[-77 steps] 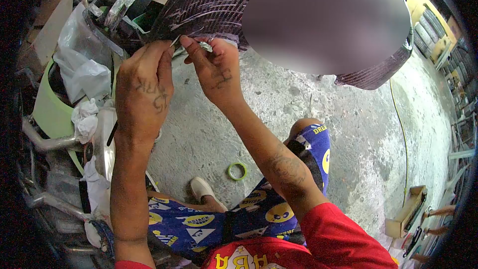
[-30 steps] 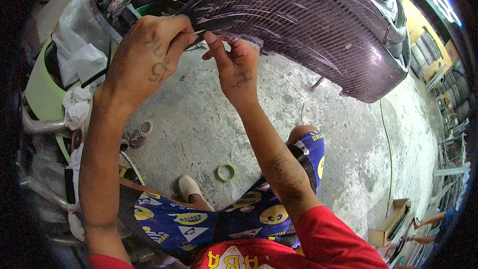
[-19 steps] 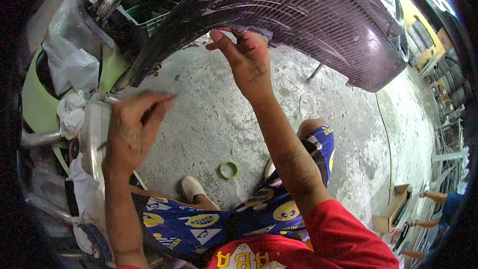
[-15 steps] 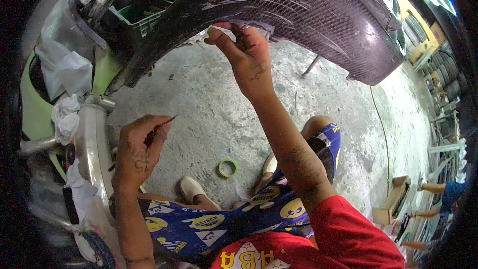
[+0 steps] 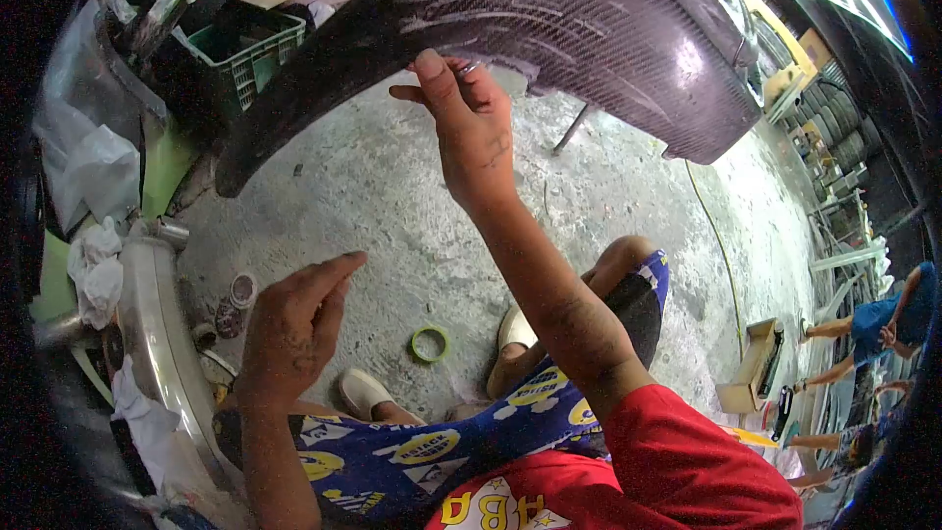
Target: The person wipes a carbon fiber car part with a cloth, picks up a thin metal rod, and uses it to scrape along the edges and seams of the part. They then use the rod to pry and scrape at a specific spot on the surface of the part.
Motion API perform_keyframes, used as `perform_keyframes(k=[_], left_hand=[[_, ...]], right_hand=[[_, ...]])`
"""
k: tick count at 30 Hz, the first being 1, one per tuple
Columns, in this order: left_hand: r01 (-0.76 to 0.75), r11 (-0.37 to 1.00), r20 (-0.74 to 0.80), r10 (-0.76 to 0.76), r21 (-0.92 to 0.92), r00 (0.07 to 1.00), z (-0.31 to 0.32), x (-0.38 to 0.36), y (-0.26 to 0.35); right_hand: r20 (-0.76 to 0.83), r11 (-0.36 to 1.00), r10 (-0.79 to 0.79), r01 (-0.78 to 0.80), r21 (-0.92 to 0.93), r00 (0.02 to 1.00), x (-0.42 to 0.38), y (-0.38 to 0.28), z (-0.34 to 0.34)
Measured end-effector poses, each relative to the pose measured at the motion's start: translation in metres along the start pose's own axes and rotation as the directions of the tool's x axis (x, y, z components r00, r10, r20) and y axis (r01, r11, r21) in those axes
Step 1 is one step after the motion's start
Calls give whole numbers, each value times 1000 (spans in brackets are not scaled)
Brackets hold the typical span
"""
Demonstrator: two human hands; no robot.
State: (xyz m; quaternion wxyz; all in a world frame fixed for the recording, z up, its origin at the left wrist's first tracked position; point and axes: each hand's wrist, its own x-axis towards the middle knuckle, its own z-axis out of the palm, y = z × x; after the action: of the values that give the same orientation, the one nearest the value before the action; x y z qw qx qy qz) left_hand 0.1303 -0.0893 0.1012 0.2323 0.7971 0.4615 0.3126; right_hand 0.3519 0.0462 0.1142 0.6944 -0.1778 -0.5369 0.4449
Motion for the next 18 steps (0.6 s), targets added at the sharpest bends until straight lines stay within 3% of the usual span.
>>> perform_keyframes(k=[2, 5, 18], left_hand=[[7, 1000, 34, -6, -17, 999, 0, 1, 2], [8, 1000, 62, -7, -17, 998, -5, 1, 4], [8, 998, 84, -13, 58, 996, -10, -4, 2]], right_hand=[[-22, 999, -33, 34, 20, 999, 6, -1, 8], [-117, 996, -6, -5, -92, 993, 12, -1, 11], [-111, 991, 21, -35, -129, 994, 6, -3, 4]])
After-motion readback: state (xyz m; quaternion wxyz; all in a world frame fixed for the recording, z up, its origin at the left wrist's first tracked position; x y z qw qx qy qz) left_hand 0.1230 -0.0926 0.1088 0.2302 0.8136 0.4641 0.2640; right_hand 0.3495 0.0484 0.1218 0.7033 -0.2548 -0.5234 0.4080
